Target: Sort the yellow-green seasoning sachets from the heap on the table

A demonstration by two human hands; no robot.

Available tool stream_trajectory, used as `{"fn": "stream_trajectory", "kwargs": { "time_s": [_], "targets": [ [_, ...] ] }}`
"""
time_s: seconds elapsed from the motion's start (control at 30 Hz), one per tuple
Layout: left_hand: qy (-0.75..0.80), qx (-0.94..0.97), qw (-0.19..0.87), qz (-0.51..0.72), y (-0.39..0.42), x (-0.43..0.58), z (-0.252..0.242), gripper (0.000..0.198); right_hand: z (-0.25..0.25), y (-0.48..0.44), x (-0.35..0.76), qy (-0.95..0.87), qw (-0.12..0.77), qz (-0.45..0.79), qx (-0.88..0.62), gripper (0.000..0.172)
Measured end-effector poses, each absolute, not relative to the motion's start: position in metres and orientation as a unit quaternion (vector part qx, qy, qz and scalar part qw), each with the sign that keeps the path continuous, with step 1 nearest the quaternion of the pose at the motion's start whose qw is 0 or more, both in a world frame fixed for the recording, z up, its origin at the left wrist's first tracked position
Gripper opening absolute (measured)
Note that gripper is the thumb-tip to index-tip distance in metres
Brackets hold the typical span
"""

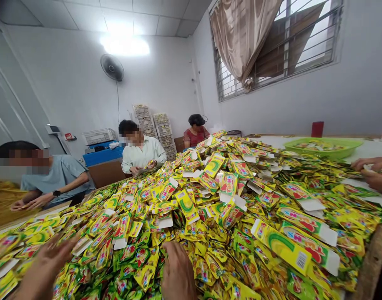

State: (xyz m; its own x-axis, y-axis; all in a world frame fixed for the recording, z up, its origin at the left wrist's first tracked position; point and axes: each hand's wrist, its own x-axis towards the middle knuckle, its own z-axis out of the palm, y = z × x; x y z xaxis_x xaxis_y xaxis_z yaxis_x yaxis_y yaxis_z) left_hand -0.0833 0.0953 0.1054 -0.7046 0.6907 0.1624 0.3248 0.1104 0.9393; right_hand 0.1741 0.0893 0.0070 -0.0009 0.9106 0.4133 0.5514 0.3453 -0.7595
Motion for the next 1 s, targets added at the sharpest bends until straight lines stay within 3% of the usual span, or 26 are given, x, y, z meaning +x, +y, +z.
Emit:
{"fn": "stream_trajectory", "kwargs": {
  "time_s": [0.1, 0.2, 0.33, 0.4, 0.47, 0.57, 0.6, 0.67, 0.77, 0.83, 0.9, 1.0],
  "targets": [
    [0.658, 0.392, 0.353, 0.538, 0.1, -0.038, 0.064, 0.055, 0.021, 0.124, 0.174, -0.732, 0.39, 0.025, -0.558, 0.047],
    [0.619, 0.426, 0.422, 0.508, 0.094, -0.006, 0.033, 0.042, 0.028, 0.157, 0.18, -0.741, 0.355, -0.065, -0.566, 0.035],
    [0.653, 0.491, 0.362, 0.449, 0.077, 0.01, 0.027, 0.049, 0.036, 0.144, 0.182, -0.743, 0.39, -0.047, -0.541, 0.021],
    [0.646, 0.543, 0.271, 0.463, 0.069, 0.018, 0.028, 0.062, 0.042, 0.114, 0.176, -0.734, 0.451, 0.017, -0.507, 0.019],
    [0.605, 0.59, 0.212, 0.491, 0.062, 0.025, 0.024, 0.061, 0.048, 0.082, 0.166, -0.74, 0.476, 0.113, -0.461, 0.019],
    [0.64, 0.572, 0.244, 0.451, 0.053, 0.028, 0.011, 0.027, 0.049, 0.056, 0.159, -0.759, 0.448, 0.234, -0.411, 0.028],
    [0.662, 0.548, 0.267, 0.436, 0.051, 0.026, 0.006, 0.025, 0.045, 0.054, 0.161, -0.758, 0.431, 0.246, -0.424, 0.028],
    [0.677, 0.497, 0.311, 0.444, 0.047, 0.021, -0.002, 0.03, 0.033, 0.061, 0.169, -0.753, 0.387, 0.206, -0.491, 0.019],
    [0.633, 0.419, 0.377, 0.53, 0.042, 0.019, -0.012, 0.048, 0.009, 0.082, 0.184, -0.774, 0.28, 0.083, -0.562, 0.04],
    [0.611, 0.39, 0.411, 0.552, 0.041, 0.022, -0.016, 0.055, -0.002, 0.093, 0.189, -0.796, 0.244, 0.044, -0.552, 0.034],
    [0.596, 0.385, 0.427, 0.56, 0.041, 0.023, -0.017, 0.057, -0.005, 0.098, 0.19, -0.798, 0.277, 0.036, -0.534, 0.022],
    [0.592, 0.385, 0.445, 0.551, 0.04, 0.017, -0.011, 0.048, 0.002, 0.096, 0.191, -0.76, 0.378, 0.078, -0.523, 0.02]
  ]
}}
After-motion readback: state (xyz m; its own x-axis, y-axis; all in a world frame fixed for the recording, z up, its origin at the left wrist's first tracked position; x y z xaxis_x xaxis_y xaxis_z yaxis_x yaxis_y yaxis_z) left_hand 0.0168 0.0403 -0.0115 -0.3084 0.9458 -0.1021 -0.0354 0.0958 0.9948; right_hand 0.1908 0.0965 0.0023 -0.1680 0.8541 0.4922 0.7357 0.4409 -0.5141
